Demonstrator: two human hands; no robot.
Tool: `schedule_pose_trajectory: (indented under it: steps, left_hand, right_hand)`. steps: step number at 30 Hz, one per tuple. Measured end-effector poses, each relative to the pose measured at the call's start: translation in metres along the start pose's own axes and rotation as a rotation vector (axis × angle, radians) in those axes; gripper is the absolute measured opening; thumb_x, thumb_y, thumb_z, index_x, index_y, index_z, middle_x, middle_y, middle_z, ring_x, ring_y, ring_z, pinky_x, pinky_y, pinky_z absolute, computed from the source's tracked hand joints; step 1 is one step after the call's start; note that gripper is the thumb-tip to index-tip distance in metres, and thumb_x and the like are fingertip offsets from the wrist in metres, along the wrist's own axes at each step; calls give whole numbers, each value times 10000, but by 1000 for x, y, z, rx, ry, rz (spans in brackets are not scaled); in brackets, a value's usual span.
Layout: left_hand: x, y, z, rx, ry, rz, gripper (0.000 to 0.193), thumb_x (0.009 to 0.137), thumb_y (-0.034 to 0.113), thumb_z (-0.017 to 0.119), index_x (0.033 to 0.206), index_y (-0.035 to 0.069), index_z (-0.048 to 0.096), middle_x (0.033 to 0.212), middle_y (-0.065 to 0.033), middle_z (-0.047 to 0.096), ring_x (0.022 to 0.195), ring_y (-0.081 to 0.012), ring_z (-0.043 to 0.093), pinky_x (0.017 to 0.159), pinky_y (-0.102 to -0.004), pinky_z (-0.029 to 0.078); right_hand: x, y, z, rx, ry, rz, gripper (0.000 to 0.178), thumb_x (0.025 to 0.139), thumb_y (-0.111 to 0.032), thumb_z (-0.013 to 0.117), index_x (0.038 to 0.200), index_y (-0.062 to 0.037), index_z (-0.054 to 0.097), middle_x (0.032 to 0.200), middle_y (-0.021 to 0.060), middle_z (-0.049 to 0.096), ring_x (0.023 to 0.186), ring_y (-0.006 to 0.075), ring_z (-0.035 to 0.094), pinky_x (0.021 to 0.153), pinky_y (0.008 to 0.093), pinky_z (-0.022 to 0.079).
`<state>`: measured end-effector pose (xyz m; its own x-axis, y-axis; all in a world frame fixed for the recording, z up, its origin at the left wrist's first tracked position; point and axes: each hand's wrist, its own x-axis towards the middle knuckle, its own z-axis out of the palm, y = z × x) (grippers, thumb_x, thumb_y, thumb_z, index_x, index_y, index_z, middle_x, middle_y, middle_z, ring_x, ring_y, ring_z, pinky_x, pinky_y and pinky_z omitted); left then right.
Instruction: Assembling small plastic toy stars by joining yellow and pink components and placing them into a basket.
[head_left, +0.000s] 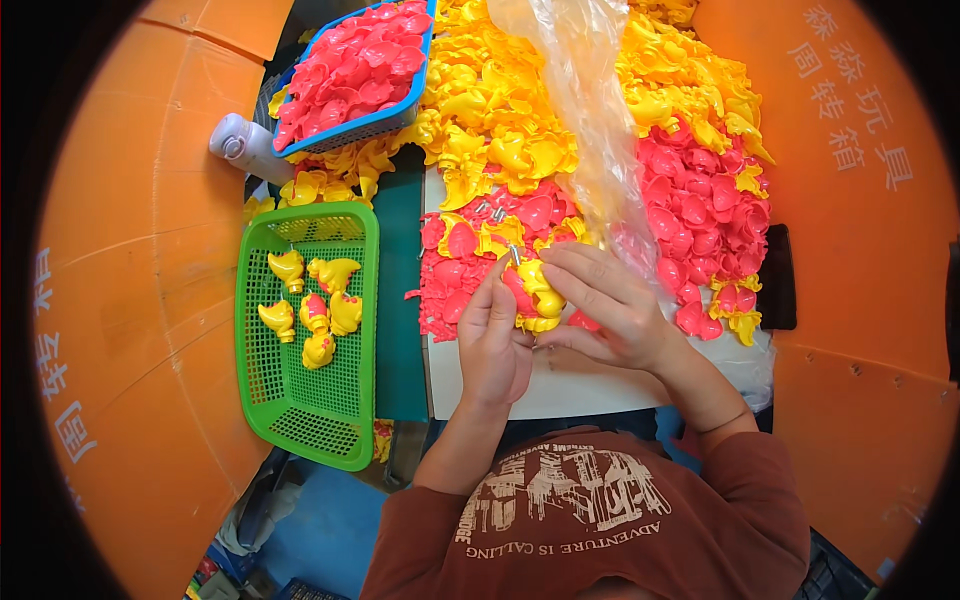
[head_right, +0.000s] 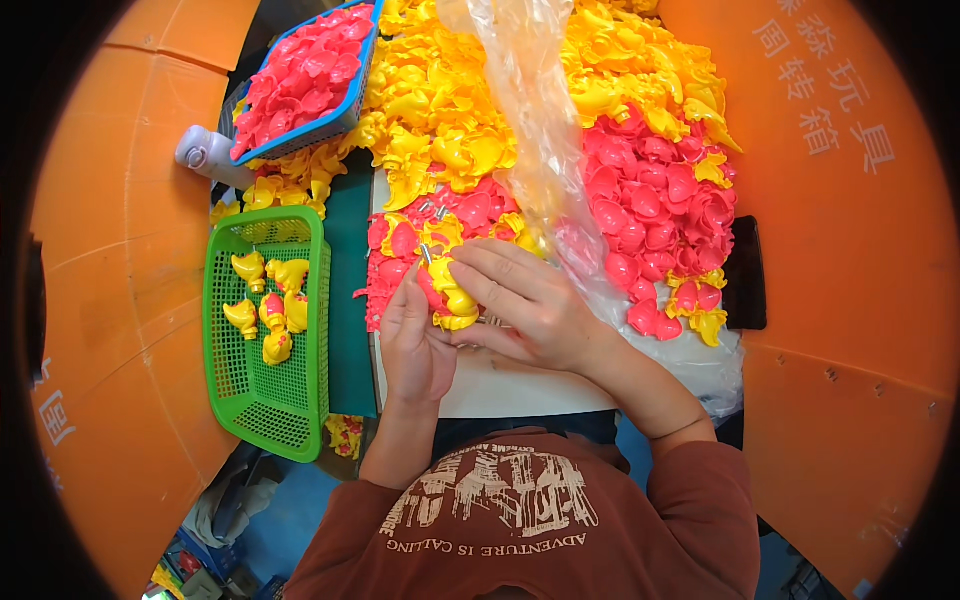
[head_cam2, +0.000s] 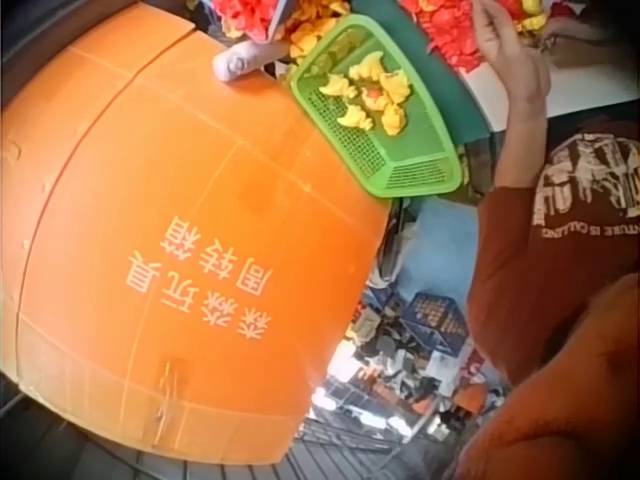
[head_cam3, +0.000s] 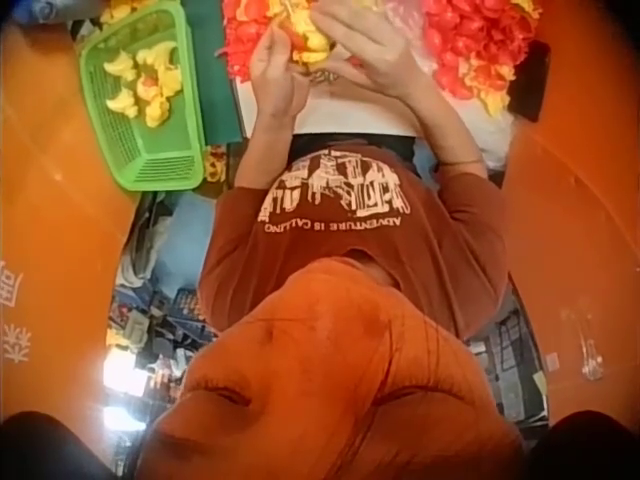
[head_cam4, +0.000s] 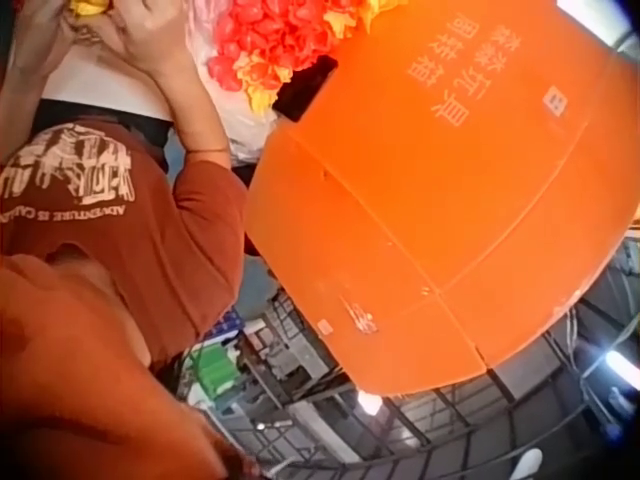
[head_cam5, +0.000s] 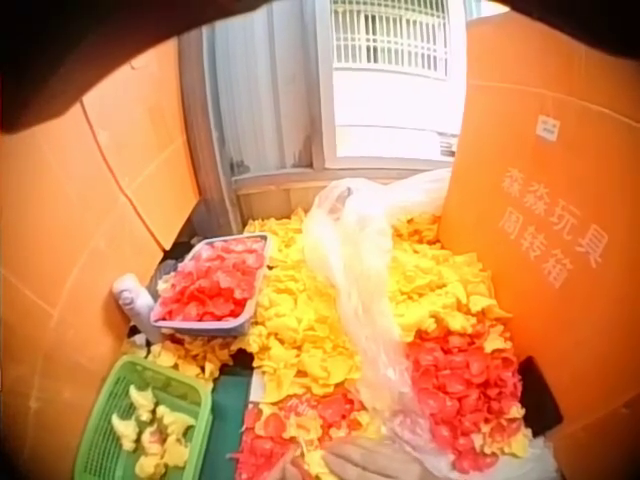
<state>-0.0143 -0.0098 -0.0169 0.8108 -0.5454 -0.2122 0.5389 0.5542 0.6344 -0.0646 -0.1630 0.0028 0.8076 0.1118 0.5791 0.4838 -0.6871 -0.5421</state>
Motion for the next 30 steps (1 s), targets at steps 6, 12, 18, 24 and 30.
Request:
schedule_pose_trajectory:
  steps: [6,12,18,24,30]
  left_hand:
    - [-4,4,2,64,8,41,431,987,202,401,1352,-20,348,1230,-140,516,1086,-208,558,875,-326,504]
    - [-4,4,3,52,-13,26,439,980,199,424,1349,-29,356,1222,-144,526,1065,-194,569,868,-311,502]
    - [-5,0,0,114,-16,92,450,969,194,455,1344,-38,365,1216,-145,533,1058,-187,571,867,-307,497]
    - [-2,-3,0,62,-12,66,449,969,189,456,1341,-44,365,1204,-148,541,1052,-181,571,865,-303,497]
    - [-3,-4,0,100,-18,80,447,970,186,456,1345,-41,365,1192,-143,547,1032,-164,574,841,-287,504]
  right_hand:
    - [-1,0,3,2,38,-55,626,671,-236,786,1174,50,547,1198,216,552,1103,382,544,922,430,454]
    - [-1,-1,0,15,22,-52,633,678,-230,786,1193,43,539,1212,217,547,1123,383,536,934,436,448]
    - [1,-3,-1,59,4,-14,635,677,-230,784,1205,23,539,1217,216,545,1126,382,534,933,435,447]
    - [3,-4,-10,49,-65,5,599,686,-200,759,1178,56,534,1205,211,542,1123,376,528,929,427,448]
    - [2,-4,-10,56,-61,12,593,694,-197,756,1184,50,533,1206,207,542,1128,376,524,941,425,443]
